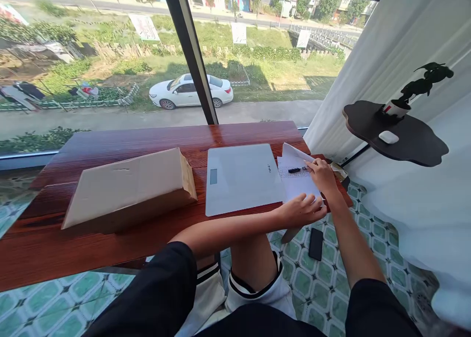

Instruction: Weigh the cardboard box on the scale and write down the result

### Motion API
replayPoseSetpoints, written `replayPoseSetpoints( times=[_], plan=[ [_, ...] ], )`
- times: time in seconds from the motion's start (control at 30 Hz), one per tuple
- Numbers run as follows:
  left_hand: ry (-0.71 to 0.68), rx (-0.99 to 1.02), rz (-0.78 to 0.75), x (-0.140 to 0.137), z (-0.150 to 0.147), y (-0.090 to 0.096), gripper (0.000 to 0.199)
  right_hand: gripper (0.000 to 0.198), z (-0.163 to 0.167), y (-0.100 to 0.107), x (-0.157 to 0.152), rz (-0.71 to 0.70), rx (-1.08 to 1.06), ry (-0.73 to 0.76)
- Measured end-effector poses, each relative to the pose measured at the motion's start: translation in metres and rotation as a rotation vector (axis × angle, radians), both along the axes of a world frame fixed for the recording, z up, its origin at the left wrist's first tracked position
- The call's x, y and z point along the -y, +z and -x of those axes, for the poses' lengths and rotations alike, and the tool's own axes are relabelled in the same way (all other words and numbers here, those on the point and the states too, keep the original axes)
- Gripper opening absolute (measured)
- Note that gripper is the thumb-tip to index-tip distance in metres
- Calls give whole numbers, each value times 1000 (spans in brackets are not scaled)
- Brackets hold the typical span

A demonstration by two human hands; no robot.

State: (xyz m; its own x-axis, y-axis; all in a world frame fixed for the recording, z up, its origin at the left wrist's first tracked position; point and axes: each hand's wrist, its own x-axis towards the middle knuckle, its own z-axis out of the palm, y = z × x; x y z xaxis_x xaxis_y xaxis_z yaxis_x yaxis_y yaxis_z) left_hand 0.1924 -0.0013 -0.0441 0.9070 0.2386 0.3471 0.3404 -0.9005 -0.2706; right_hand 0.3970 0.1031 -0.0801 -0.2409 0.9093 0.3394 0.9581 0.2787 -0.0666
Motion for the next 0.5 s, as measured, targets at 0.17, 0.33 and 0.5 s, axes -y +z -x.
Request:
replayPoseSetpoints(
  times=[0.17, 0.33, 0.5],
  plan=[
    [24, 1, 103, 1, -9, -12, 37, 26, -6, 2, -5, 37, 102, 3],
    [52, 10, 168, 7, -14, -25, 36, 19, -11, 6, -4, 16, 119, 59],
    [60, 21, 195, 10, -16, -29, 34, 25, -20, 1, 0, -70, 61, 41]
  ],
)
